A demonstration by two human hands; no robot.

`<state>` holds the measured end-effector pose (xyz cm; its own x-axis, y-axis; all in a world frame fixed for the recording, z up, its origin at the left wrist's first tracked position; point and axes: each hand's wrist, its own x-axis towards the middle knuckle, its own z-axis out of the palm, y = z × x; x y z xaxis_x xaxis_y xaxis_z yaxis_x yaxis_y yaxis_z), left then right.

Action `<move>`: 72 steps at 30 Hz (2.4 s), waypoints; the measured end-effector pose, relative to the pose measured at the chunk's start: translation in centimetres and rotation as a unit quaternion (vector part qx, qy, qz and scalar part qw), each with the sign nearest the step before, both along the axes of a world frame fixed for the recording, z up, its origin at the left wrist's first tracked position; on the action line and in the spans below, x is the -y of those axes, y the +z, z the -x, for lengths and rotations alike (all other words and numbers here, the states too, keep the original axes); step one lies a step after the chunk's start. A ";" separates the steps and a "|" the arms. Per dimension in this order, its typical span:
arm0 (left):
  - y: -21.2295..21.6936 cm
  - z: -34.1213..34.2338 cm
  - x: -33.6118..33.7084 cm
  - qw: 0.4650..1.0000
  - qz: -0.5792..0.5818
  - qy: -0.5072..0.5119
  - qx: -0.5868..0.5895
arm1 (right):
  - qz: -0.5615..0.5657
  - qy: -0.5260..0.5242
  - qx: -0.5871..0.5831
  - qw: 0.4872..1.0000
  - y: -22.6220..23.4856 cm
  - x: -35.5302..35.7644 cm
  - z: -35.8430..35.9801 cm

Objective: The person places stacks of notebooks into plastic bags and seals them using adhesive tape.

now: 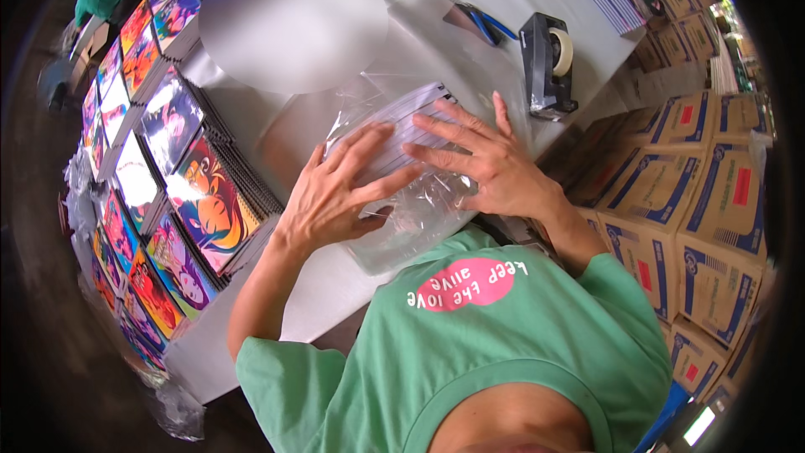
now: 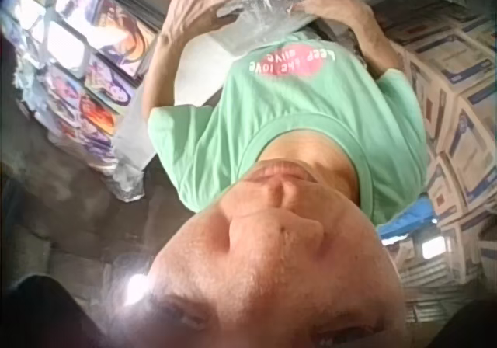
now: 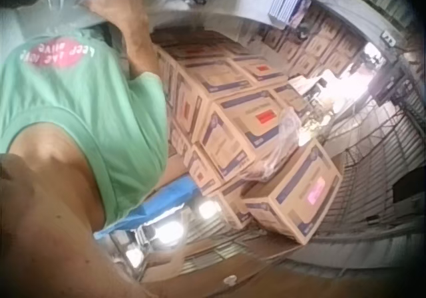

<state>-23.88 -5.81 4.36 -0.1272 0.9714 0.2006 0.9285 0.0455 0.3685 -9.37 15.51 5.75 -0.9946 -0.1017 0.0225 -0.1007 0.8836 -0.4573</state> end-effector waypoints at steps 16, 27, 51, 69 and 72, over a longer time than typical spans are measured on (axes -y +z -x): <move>3.3 -2.3 -0.6 0.978 0.127 0.145 -0.077 | 0.178 -0.550 -0.091 0.811 -8.4 -19.7 -7.7; 3.0 -3.0 -0.6 0.972 0.141 0.175 -0.064 | 0.649 -0.484 -0.094 0.579 -11.4 -19.0 -8.9; 1.9 -3.2 -0.4 0.985 0.032 0.144 -0.085 | -0.054 0.091 0.132 0.986 6.6 -4.5 9.0; -1.1 -5.3 -1.4 0.926 -0.159 0.341 -0.042 | 0.234 0.066 -0.131 0.961 0.3 -6.4 0.9; -0.8 -5.7 -4.8 0.930 -0.190 0.283 -0.135 | 0.248 0.045 -0.110 0.961 -4.8 -5.7 1.4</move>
